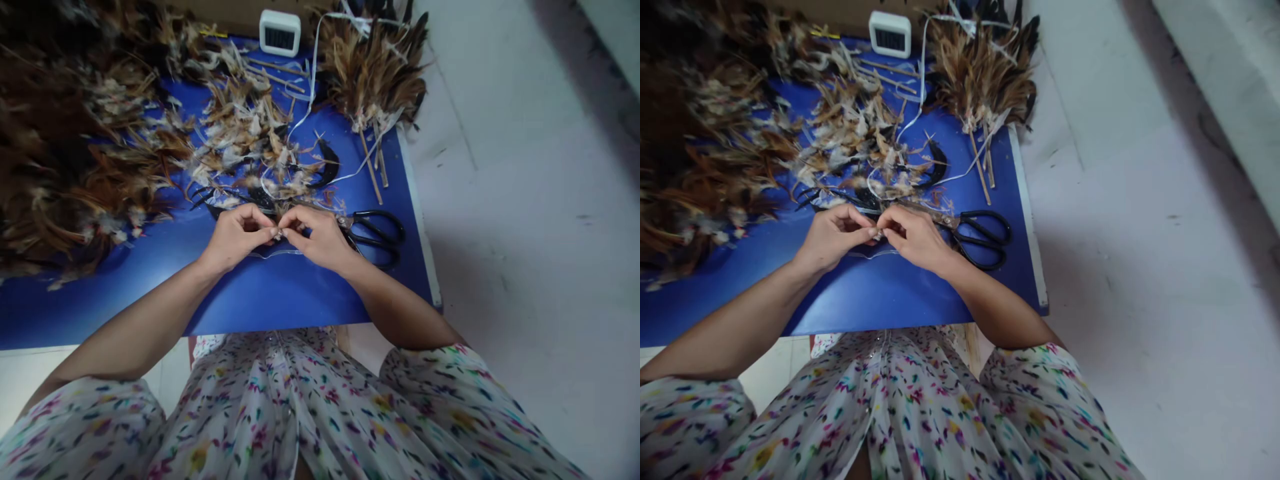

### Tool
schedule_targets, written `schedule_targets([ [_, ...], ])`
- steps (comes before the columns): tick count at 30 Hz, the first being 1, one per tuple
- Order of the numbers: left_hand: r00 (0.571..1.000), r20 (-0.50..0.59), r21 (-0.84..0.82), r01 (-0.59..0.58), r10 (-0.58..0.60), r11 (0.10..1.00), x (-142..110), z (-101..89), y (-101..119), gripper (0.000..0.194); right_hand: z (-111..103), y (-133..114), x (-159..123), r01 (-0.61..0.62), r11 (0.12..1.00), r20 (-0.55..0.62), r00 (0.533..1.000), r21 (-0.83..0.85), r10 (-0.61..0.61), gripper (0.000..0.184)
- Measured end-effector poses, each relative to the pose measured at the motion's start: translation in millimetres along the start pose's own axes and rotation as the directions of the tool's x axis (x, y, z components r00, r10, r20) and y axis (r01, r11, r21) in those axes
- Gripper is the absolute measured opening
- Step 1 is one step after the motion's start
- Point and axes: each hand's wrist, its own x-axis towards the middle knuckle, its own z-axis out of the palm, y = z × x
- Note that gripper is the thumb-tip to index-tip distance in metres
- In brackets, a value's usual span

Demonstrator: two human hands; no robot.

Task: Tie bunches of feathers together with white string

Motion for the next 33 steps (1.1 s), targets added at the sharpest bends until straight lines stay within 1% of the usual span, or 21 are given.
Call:
schedule_targets([
  [5, 0.996, -0.037, 0.129, -0.081, 0.087, 0.988, -2, 0.9, 0, 0.029, 2, 0, 0, -0.017, 1.0, -0.003, 1.0, -0.013, 0.017, 0.01],
  [10, 0.988, -0.072, 0.224, -0.117, 0.137, 0.968, -3, 2.4, 0, 0.021, 4, 1, 1, -0.041, 0.999, -0.003, 0.999, 0.036, 0.041, 0.008],
  [15, 0.98, -0.077, 0.272, -0.155, 0.182, 0.95, -4, 2.0, -8, 0.018, 7, 2, 2, -0.146, 0.982, -0.012, 0.989, 0.117, 0.148, 0.001],
  [18, 0.974, -0.087, 0.295, -0.174, 0.208, 0.939, -5, 2.1, -11, 0.017, 9, 4, 3, -0.196, 0.964, -0.015, 0.979, 0.179, 0.202, 0.005],
  [24, 0.968, -0.114, 0.308, -0.179, 0.223, 0.935, -5, 5.1, -10, 0.019, 12, 7, 4, -0.249, 0.948, -0.017, 0.966, 0.197, 0.257, 0.009],
  [30, 0.966, -0.116, 0.361, -0.175, 0.231, 0.916, -6, 5.0, -9, 0.019, 11, 5, 4, -0.235, 0.959, -0.041, 0.969, 0.155, 0.244, 0.006],
  [33, 0.968, -0.107, 0.38, -0.172, 0.228, 0.909, -7, 4.8, -10, 0.019, 11, 4, 4, -0.24, 0.96, -0.034, 0.968, 0.144, 0.247, 0.006],
])
